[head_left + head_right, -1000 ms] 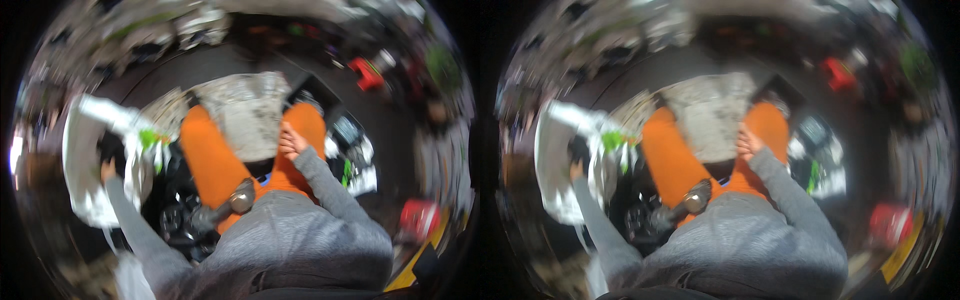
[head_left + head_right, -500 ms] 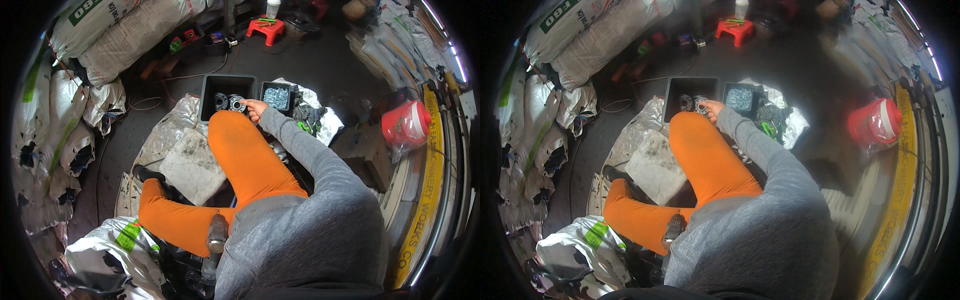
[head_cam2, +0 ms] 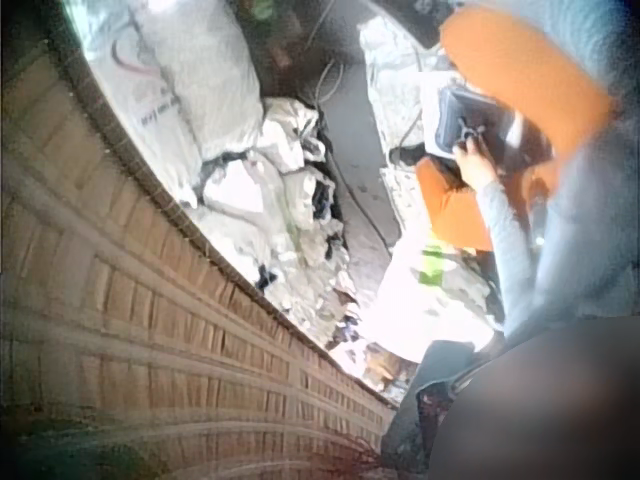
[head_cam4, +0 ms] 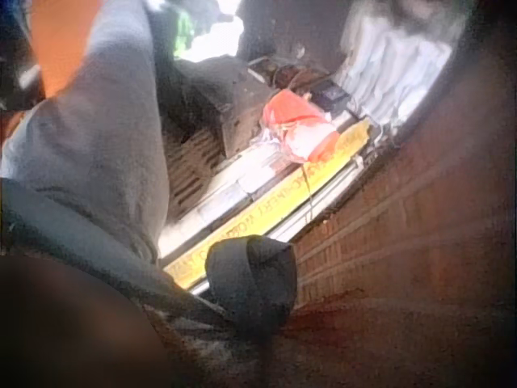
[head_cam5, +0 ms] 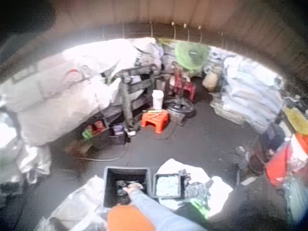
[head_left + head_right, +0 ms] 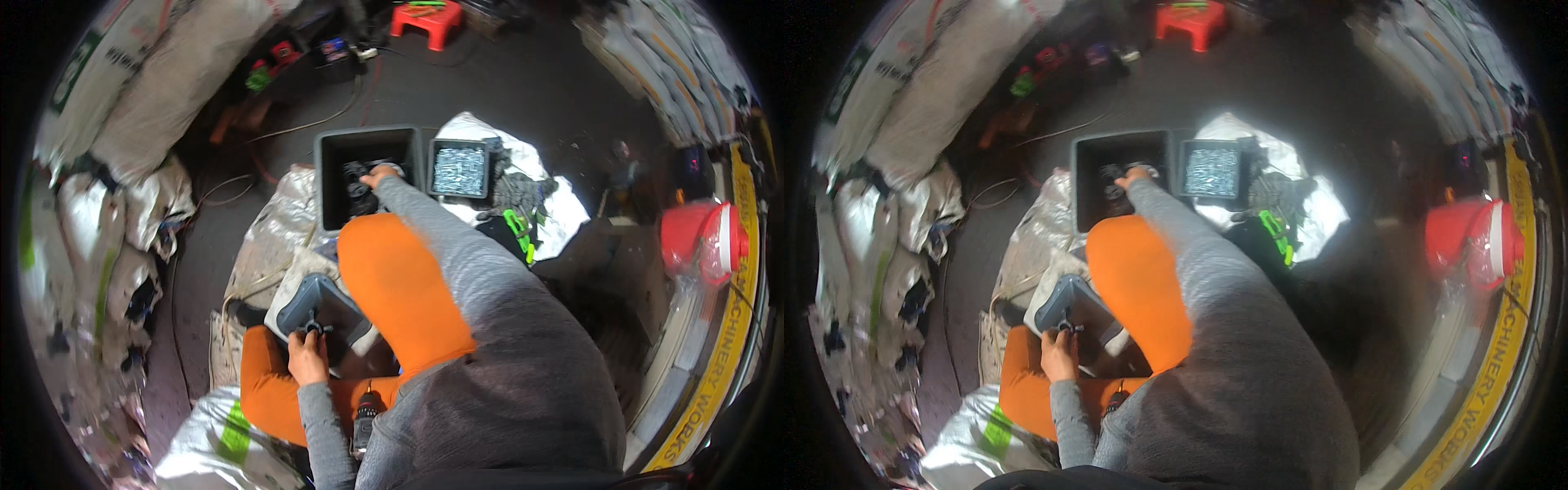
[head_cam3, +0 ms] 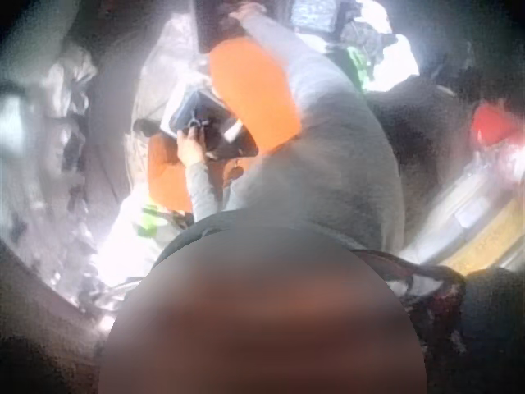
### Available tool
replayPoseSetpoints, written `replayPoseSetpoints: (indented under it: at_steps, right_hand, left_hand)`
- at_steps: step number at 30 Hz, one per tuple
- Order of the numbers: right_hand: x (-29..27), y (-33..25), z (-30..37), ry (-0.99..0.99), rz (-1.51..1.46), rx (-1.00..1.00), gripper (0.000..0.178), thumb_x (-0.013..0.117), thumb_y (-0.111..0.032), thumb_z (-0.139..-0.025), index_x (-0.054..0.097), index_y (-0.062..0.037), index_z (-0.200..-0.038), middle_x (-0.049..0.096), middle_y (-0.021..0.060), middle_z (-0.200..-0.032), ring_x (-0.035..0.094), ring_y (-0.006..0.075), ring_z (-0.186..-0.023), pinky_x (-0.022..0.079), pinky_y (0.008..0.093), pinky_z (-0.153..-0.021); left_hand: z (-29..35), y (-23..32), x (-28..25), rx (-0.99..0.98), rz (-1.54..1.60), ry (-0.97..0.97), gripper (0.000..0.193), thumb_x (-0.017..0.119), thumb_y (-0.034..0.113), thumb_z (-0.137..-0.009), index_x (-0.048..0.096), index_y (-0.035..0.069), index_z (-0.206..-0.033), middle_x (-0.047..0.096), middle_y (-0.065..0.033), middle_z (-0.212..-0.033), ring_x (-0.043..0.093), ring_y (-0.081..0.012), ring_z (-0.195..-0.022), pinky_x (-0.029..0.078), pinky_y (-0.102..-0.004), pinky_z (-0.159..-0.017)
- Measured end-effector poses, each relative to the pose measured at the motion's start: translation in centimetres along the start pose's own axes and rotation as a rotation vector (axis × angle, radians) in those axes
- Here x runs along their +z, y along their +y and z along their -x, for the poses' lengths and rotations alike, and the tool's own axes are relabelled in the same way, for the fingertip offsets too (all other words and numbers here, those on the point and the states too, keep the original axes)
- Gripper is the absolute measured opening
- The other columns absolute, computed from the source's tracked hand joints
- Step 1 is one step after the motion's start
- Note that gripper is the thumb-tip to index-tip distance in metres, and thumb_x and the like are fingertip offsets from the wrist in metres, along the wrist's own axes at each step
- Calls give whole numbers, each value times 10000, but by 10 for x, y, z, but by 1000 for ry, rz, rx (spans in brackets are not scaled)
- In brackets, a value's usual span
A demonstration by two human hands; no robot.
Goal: The person sits on the floor and uses a cordless drill to fasten screws into a metal housing component. They repeatedly pick up screws from a nearby tray, align them in the housing, and tighten them with the drill.
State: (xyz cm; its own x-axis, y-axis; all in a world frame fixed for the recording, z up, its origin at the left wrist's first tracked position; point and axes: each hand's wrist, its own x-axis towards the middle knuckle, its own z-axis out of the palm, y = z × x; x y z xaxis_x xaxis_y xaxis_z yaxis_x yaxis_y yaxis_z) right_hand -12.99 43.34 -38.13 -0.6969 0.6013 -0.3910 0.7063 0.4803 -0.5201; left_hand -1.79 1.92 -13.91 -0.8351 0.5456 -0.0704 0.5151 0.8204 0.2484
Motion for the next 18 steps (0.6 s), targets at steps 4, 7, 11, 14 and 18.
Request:
replayPoseSetpoints:
  at_steps: [4,7,11,14,18]
  right_hand:
    - [4,-5,-7,-153,49,108,561,660,-490,-797,633,-69,-1167,618,148,-1187,567,311,-1132,436,433,-961]
    - [-3,-13,-6,-126,12,120,452,673,-423,-808,668,-76,-1097,646,154,-1119,596,314,-1081,457,410,-936]
    - [-39,-26,24,82,-204,0,288,709,-331,-802,701,-59,-896,696,105,-831,662,237,-780,518,379,-756]
    - [-83,-62,76,215,-641,-240,223,751,-212,-771,698,-49,-914,652,62,-707,607,116,-644,500,290,-609]
    - [-125,-118,189,139,-586,-851,212,722,-155,-780,696,-37,-955,658,57,-737,605,120,-637,493,274,-596]
  left_hand:
    - [-9,2,3,-2,36,-53,202,719,224,-785,673,68,-904,567,-133,-964,616,-314,-810,514,-392,-672]
    - [-11,2,-1,-10,45,-76,218,719,234,-786,670,70,-921,566,-136,-959,616,-317,-808,514,-400,-669]
    - [-12,-1,-6,-37,46,-184,236,708,254,-800,672,91,-967,582,-156,-948,623,-350,-801,515,-422,-675]
    - [-12,-1,-8,-32,149,-168,268,675,267,-829,649,117,-1050,616,-144,-974,634,-337,-793,514,-423,-668]
    - [10,4,-31,-152,252,-102,397,670,259,-838,563,145,-1203,646,-113,-955,642,-276,-715,511,-390,-649]
